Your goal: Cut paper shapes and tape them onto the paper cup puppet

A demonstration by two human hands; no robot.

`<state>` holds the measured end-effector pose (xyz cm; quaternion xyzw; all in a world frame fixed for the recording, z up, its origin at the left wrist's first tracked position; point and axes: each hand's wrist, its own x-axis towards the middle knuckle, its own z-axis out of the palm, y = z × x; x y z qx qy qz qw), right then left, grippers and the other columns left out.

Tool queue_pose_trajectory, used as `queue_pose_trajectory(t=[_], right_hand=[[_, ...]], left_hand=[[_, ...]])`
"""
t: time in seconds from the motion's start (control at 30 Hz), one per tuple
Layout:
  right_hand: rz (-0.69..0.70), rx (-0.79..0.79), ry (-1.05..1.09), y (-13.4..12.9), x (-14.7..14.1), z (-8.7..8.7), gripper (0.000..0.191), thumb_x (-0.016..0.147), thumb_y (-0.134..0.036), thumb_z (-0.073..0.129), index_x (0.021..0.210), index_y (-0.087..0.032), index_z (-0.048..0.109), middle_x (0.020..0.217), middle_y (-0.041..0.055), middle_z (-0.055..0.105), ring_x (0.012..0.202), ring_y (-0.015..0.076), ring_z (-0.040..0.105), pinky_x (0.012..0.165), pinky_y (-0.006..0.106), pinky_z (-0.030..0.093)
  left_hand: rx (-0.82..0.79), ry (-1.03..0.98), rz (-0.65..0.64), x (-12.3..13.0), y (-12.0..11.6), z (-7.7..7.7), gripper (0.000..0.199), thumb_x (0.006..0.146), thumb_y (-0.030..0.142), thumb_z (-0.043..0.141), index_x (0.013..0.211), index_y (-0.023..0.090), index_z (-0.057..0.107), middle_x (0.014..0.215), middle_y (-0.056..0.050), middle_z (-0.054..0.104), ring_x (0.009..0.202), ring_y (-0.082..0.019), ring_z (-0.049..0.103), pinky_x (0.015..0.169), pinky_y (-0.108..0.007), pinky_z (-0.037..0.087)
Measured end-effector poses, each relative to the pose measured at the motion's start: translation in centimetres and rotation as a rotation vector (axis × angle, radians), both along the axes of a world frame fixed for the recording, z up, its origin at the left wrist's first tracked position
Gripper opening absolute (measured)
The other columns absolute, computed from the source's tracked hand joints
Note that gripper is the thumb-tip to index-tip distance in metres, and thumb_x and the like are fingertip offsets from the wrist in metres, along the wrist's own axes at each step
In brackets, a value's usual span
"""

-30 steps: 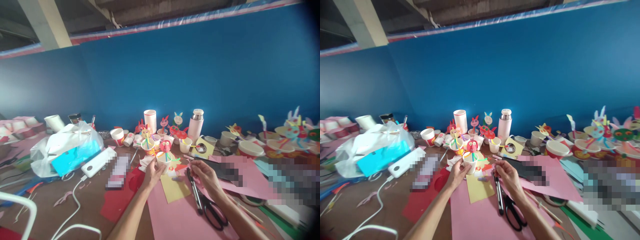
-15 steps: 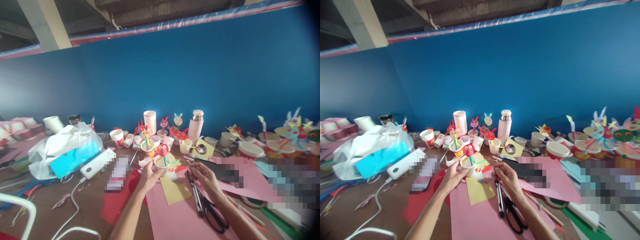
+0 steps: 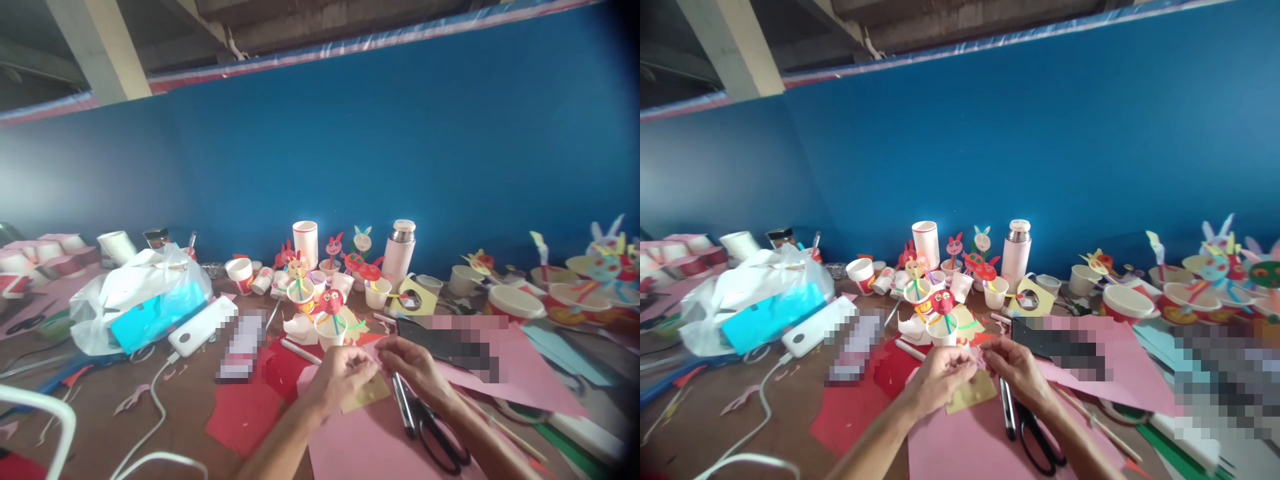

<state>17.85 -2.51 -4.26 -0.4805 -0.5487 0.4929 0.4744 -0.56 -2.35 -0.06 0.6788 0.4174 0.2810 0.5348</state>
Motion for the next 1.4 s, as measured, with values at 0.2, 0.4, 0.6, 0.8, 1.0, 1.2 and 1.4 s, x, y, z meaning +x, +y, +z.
queue_pose_trajectory(t=[0.2,0.4,0.6,0.8,1.0,1.2,1.4], right_hand=[[0.1,0.028,-0.067,-0.3,0.0,0.8,0.022,0.08,-0.037,0.058,0.086,-0.017,0.057,0.067,-0.0014,0.061,0.057,0.0108,0.054,0.055,0.023,0.042],[0.126,0.025,-0.083,-0.6,-0.6,0.5,0.019,0.079,-0.034,0.059,0.084,-0.017,0.056,0.065,-0.0017,0.061,0.056,0.0102,0.054,0.053,0.022,0.042],[-0.104,0.122,-0.125,0.0,3.0,3.1,0.028,0.079,-0.043,0.054,0.086,-0.017,0.059,0.057,-0.0034,0.056,0.049,0.0103,0.051,0.05,0.023,0.042],[-0.276,0.195,-0.557,-0.6,9.6,4.3,0.029,0.083,-0.044,0.05,0.085,-0.018,0.062,0.064,0.0013,0.06,0.056,0.0134,0.053,0.051,0.023,0.041],[-0.325,0.173,-0.851,-3.1,12.8,1.5,0.03,0.08,-0.045,0.05,0.087,-0.02,0.065,0.082,0.0035,0.07,0.073,0.0189,0.063,0.06,0.023,0.047],[-0.452,0.163,-0.972,-3.1,13.5,0.8,0.026,0.08,-0.042,0.048,0.087,-0.023,0.065,0.084,0.0022,0.072,0.07,0.0195,0.066,0.059,0.025,0.05],[-0.371,0.247,-1.218,-1.3,12.2,0.9,0.027,0.085,-0.033,0.039,0.092,-0.024,0.064,0.1,0.006,0.07,0.091,0.0245,0.064,0.075,0.034,0.049]], left_hand=[[-0.29,-0.297,0.103,2.6,1.6,-3.2,0.039,0.068,0.04,0.065,0.091,0.01,0.059,0.069,-0.001,0.058,0.038,-0.004,0.038,0.035,-0.019,0.03],[-0.322,-0.359,0.067,2.1,1.5,-4.4,0.019,0.068,0.029,0.063,0.071,0.011,0.058,0.063,0.0,0.057,0.035,-0.003,0.039,0.034,-0.018,0.03],[-0.333,-0.403,0.201,1.4,1.6,-5.1,0.016,0.066,0.027,0.064,0.068,0.012,0.056,0.063,0.001,0.057,0.034,-0.002,0.034,0.035,-0.018,0.028],[-0.266,-0.316,0.286,1.4,1.2,-5.1,0.018,0.068,0.029,0.063,0.064,0.015,0.053,0.048,0.007,0.044,0.034,-0.004,0.036,0.037,-0.019,0.027],[-0.251,-0.302,0.244,1.6,1.0,-5.0,0.022,0.068,0.034,0.063,0.065,0.016,0.052,0.045,0.008,0.039,0.033,-0.005,0.036,0.035,-0.018,0.026],[-0.246,-0.296,0.225,1.6,0.7,-5.2,0.018,0.069,0.032,0.06,0.068,0.016,0.052,0.056,0.006,0.048,0.034,-0.004,0.038,0.033,-0.018,0.027],[-0.246,-0.221,0.222,1.7,0.6,-5.3,0.006,0.068,0.023,0.052,0.067,0.016,0.051,0.058,0.005,0.052,0.032,-0.004,0.039,0.032,-0.017,0.029]])
